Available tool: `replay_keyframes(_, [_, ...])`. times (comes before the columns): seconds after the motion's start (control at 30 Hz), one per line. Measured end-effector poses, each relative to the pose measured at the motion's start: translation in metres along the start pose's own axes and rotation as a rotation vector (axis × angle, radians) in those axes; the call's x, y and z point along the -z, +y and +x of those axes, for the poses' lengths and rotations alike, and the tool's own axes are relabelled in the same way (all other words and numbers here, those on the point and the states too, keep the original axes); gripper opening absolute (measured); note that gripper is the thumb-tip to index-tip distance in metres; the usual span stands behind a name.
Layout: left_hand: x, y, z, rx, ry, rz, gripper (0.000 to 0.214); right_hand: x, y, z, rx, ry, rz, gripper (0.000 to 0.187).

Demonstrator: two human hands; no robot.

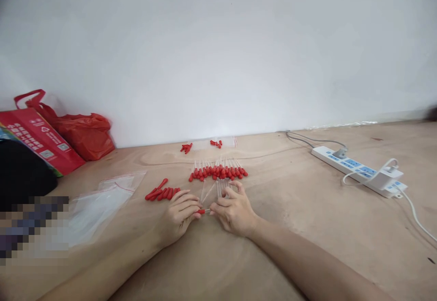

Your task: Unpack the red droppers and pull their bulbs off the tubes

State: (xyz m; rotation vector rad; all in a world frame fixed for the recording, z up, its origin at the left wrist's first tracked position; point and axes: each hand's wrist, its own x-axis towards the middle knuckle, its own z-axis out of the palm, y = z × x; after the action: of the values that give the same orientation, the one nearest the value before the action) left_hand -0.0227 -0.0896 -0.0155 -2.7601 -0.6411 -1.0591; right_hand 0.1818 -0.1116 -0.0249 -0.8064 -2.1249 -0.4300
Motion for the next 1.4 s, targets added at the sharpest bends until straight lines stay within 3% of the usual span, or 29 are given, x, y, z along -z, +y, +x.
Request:
replay_keyframes(0.33, [0.004,0.002,0.002,-0.009,0.029,-0.011,0.015,0.003,0.002,-0.003,-0.041,-0.013,0.04,0.014])
replay_keyframes(0.5, [0.007,0.0,-0.001,0.063,0.093,0.015,0.015,0.003,0.014,-0.006,-0.208,0.03,-0.002,0.016])
replay_keyframes(0.63, [0.018,-0.014,0.002,0.255,0.171,0.114,0.021,-0.004,0.017,-0.002,-0.305,-0.024,-0.026,0.021])
replay_keyframes(0.77, [0.044,-0.05,-0.003,0.544,0.219,0.236,0.028,-0.007,0.012,0.003,-0.345,-0.1,-0.012,0.025])
replay_keyframes(0.9, [0.064,-0.088,-0.02,0.884,0.145,0.191,0.028,-0.01,0.01,0.004,-0.366,-0.03,0.046,0.017])
replay_keyframes(1.03, [0.065,-0.106,-0.034,1.136,0.042,0.146,0.024,-0.015,0.01,0.002,-0.334,0.025,0.008,0.013])
replay_keyframes(1.23, [0.066,-0.101,-0.032,1.158,-0.19,0.122,0.02,-0.019,0.006,0.003,-0.265,-0.095,-0.094,0.012])
replay_keyframes(1.4, [0.071,-0.096,-0.027,1.15,-0.223,0.144,0.026,-0.014,-0.001,0.014,-0.282,-0.239,-0.087,0.016])
